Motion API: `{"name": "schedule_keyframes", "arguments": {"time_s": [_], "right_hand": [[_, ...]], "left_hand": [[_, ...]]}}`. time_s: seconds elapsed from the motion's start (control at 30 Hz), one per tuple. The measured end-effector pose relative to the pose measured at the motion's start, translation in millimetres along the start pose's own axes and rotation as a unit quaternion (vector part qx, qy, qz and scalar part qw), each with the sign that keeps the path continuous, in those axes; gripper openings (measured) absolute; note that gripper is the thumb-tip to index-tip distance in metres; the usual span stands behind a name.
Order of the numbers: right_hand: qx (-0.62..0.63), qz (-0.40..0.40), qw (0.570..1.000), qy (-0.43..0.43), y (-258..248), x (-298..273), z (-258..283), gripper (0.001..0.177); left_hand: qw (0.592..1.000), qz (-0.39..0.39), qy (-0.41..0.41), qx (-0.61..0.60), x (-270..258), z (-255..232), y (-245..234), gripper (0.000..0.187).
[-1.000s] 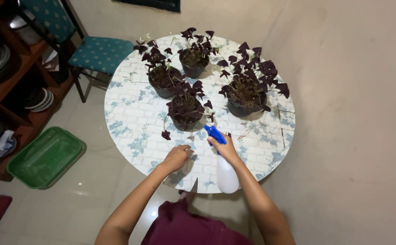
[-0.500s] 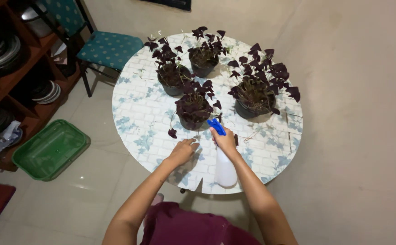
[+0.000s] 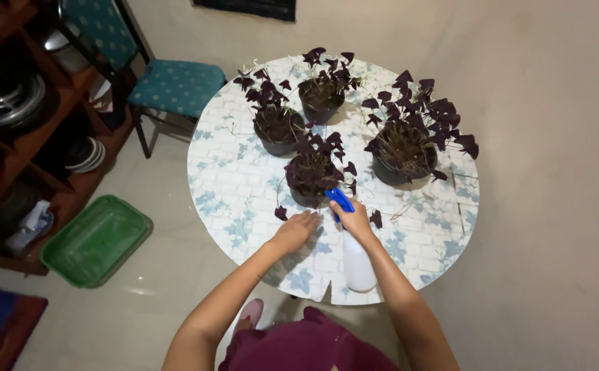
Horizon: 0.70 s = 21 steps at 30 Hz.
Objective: The person uses a spray bottle to mist four potted plants arranged on a round table. They systematically move around the table, spraying each plant's leaves and soil while occasionally adjusting the foliage with their free hand.
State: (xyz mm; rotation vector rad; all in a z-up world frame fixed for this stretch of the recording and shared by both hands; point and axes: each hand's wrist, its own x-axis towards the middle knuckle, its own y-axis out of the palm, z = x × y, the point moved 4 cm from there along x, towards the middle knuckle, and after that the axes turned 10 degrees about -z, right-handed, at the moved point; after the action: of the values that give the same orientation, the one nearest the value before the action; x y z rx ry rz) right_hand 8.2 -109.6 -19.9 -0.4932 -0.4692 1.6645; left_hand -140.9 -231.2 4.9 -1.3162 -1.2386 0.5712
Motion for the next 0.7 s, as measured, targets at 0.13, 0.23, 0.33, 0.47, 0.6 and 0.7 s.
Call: {"name": "schedule_keyframes", "arguments": {"time_s": [0.13, 0.23, 0.33, 0.47, 0.6, 0.7], "right_hand": [[-0.003, -0.012, 0.999, 0.052, -11, -6, 19, 0.035], [0.008, -0.016, 0.998, 0.067, -9, -7, 19, 0.032], [0.049, -0.030, 0.996, 0.075, -13, -12, 19, 0.028], [0.009, -0.037, 0.996, 0.080, -20, -16, 12, 0.041], [0.036, -0.052, 0.993, 0.100, -15, -21, 16, 0.041], [0.036, -0.054, 0.994, 0.085, -3, -16, 15, 0.042]], "left_hand": [[0.999, 0.017, 0.043, 0.020, 9, 24, 47, 0.042], [0.994, -0.003, 0.088, 0.062, 22, 35, 61, 0.044], [0.987, -0.046, 0.122, 0.094, 37, 32, 36, 0.046], [0.988, 0.051, 0.111, 0.099, 62, 58, 72, 0.062], [0.984, 0.092, 0.078, 0.135, 82, 78, 93, 0.057], [0.976, 0.062, 0.094, 0.185, 90, 91, 93, 0.068]]}}
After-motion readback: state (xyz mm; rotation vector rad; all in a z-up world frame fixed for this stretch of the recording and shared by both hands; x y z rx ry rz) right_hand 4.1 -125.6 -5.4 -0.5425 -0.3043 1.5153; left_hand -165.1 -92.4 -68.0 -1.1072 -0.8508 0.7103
